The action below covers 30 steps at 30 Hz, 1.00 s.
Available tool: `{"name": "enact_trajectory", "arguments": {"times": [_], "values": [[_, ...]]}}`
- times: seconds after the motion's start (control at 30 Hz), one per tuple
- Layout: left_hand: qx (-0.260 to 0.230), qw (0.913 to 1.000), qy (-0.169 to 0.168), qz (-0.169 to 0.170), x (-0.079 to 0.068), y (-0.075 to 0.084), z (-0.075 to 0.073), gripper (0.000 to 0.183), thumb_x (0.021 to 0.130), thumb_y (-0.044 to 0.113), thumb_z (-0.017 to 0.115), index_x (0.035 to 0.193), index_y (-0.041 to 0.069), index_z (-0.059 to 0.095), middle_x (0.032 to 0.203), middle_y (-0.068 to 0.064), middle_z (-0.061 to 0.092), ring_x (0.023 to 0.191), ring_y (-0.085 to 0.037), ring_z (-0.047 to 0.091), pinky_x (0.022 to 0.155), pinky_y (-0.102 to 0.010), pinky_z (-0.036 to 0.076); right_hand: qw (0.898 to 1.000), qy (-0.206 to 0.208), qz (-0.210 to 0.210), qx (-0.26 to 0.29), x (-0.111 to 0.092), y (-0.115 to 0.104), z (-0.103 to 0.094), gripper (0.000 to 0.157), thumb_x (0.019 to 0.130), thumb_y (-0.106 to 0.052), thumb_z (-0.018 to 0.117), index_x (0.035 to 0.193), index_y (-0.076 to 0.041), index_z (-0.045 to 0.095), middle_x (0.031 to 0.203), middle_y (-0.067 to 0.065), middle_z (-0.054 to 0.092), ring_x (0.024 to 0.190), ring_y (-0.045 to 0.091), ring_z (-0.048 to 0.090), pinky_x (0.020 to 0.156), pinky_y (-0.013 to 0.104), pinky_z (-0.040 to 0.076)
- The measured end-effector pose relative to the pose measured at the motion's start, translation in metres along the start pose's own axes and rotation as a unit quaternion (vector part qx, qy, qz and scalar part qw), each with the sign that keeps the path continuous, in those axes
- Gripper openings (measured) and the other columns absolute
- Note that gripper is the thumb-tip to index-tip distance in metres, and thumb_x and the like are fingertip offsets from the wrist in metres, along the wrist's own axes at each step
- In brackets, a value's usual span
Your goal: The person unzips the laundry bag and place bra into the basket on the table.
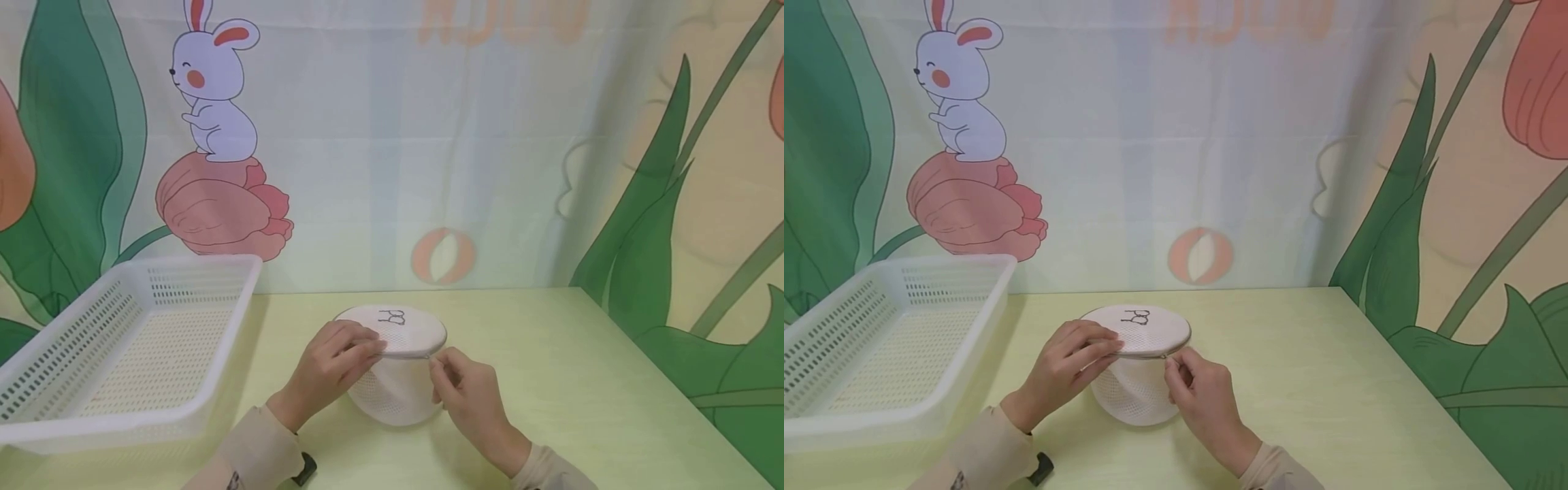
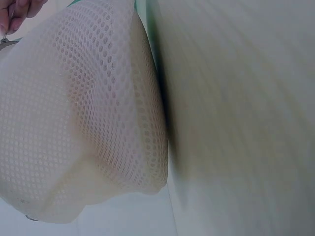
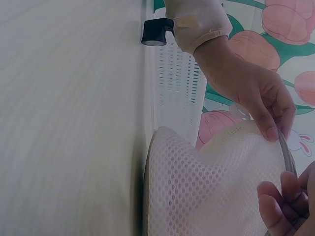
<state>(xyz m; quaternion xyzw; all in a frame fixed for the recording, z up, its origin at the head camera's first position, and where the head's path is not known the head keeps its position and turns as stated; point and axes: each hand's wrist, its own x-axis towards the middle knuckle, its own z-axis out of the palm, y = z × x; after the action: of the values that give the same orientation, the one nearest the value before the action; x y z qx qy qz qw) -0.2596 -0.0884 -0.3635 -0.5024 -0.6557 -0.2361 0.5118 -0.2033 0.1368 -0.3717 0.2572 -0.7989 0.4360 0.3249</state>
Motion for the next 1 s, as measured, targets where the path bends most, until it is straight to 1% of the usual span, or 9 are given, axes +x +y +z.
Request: {"name": "enact_trajectory", "arguments": {"times": [0.47, 0.63, 0.87, 1.0], "values": [[0.004, 1.0000, 0.007, -0.001, -0.0010, -0.0026, -0.0015, 0.019, 0.097, 0.020, 0.058, 0.098, 0.008, 0.073, 0.094, -0.005, 0.068, 0.087, -0.023, 0.063, 0.081, -0.035, 0.052, 1.000, 0.002, 0.030, -0.004, 0.0019, 0.0003, -0.0029, 0.021, 0.088, 0.003, 0.061, 0.074, -0.012, 0.058, 0.053, -0.014, 0.052, 0.044, -0.005, 0.047, 0.037, 0.013, 0.041], [0.007, 0.9999, 0.006, -0.006, -0.0028, -0.0046, -0.0016, 0.020, 0.098, 0.020, 0.058, 0.099, 0.007, 0.072, 0.094, -0.006, 0.068, 0.087, -0.023, 0.063, 0.080, -0.035, 0.052, 1.000, 0.005, 0.029, -0.007, 0.0028, 0.0015, -0.0036, 0.022, 0.088, 0.003, 0.061, 0.074, -0.013, 0.057, 0.053, -0.014, 0.052, 0.043, -0.006, 0.046, 0.037, 0.013, 0.039], [0.006, 0.9999, 0.005, -0.012, -0.0041, -0.0064, -0.0033, 0.021, 0.098, 0.021, 0.057, 0.100, 0.007, 0.072, 0.095, -0.006, 0.069, 0.089, -0.024, 0.063, 0.084, -0.036, 0.052, 0.999, 0.005, 0.046, -0.005, 0.0036, 0.0009, -0.0045, 0.022, 0.088, 0.003, 0.060, 0.073, -0.013, 0.057, 0.052, -0.014, 0.052, 0.043, -0.005, 0.046, 0.037, 0.014, 0.039], [0.003, 0.9999, 0.004, -0.015, -0.0046, -0.0087, -0.0040, 0.021, 0.098, 0.021, 0.057, 0.101, 0.006, 0.071, 0.097, -0.007, 0.069, 0.090, -0.024, 0.064, 0.085, -0.036, 0.052, 0.999, 0.007, 0.048, -0.008, 0.0043, 0.0014, -0.0050, 0.022, 0.088, 0.004, 0.061, 0.073, -0.012, 0.057, 0.052, -0.014, 0.052, 0.044, -0.005, 0.046, 0.037, 0.014, 0.039]]}}
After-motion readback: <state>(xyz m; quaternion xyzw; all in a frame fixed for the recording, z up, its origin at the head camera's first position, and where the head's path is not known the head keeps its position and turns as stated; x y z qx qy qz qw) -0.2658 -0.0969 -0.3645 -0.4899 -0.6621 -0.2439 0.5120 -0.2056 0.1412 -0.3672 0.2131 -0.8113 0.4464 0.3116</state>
